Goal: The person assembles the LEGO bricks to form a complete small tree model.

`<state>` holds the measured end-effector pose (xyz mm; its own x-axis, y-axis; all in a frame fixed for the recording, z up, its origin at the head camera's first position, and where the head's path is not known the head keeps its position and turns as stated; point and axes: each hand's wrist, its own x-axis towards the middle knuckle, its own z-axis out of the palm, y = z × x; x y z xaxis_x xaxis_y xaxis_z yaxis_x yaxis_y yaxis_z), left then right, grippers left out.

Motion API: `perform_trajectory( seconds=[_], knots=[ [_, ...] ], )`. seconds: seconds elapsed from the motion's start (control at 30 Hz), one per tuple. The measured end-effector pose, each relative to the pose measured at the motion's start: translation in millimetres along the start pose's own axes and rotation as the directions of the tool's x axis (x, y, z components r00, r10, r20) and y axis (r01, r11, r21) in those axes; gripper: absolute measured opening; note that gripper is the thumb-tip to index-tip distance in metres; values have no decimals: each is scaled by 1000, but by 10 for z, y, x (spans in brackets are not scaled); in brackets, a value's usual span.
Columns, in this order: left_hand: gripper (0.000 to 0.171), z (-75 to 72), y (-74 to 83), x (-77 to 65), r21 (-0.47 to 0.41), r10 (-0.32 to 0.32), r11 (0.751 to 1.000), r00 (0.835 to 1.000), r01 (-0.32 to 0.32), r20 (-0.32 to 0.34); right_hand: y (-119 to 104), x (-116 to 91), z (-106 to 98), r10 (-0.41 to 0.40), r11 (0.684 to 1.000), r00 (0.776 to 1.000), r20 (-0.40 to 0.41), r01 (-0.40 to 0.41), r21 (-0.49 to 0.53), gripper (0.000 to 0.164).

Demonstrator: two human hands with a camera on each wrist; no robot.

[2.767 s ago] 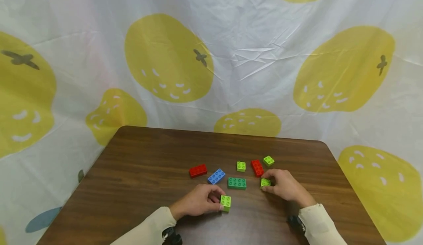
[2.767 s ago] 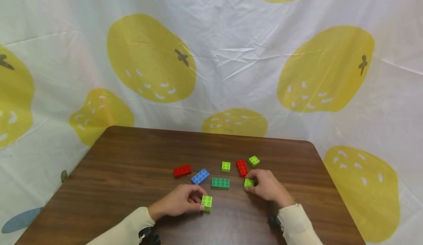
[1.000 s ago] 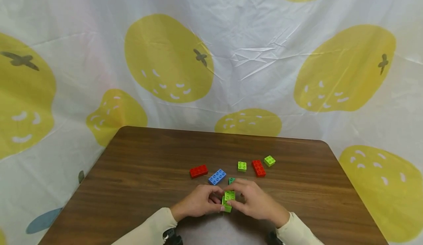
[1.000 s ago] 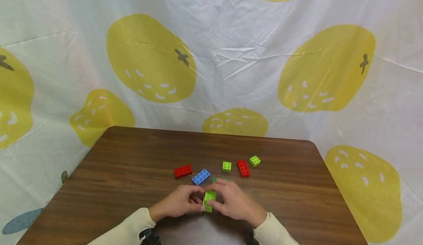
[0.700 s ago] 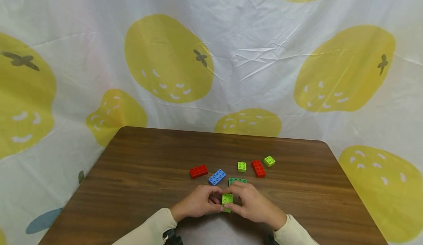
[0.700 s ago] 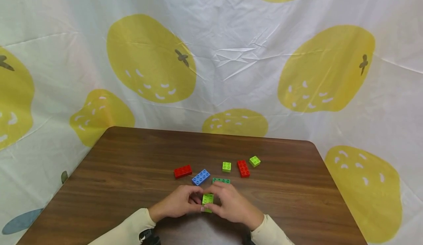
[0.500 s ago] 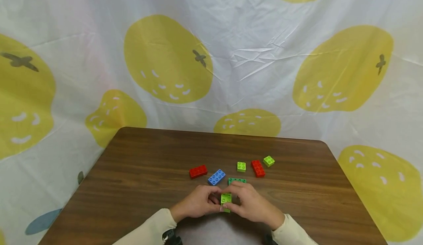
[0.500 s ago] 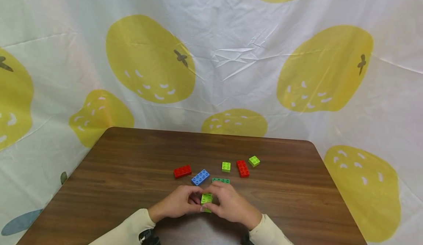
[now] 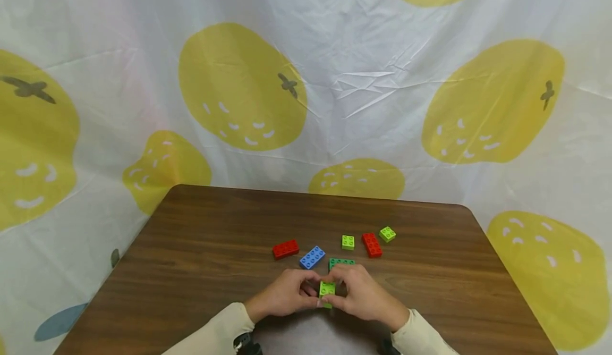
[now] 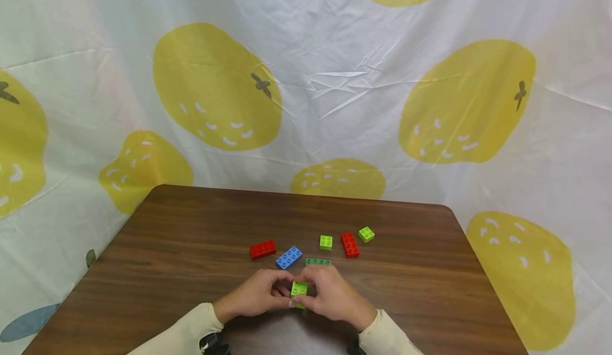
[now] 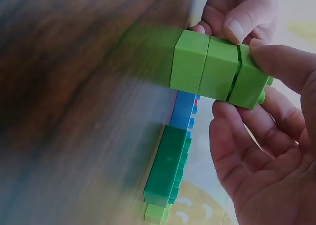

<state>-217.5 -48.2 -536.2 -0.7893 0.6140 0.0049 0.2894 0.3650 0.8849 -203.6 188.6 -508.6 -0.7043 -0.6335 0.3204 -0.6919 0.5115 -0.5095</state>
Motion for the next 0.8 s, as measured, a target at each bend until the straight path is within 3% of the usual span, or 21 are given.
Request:
perform_trajectory(
  seconds=[0.23,0.57,0.8],
  knots=[
    [36,-4,5,-15,-16,-4,1000,1000,4,1,-1,8,9,48,999,999,6,-47,-14,23],
    [34,17,-5,-16,-50,-8,999,1000,8,-11,-11,13,-21,144,989,986,80,-145,9,27],
    [33,10,-2,-23,-86,-5,996,1000,4,-13,5,0,-17,149,988,985,85,-151,11,28]
  ],
)
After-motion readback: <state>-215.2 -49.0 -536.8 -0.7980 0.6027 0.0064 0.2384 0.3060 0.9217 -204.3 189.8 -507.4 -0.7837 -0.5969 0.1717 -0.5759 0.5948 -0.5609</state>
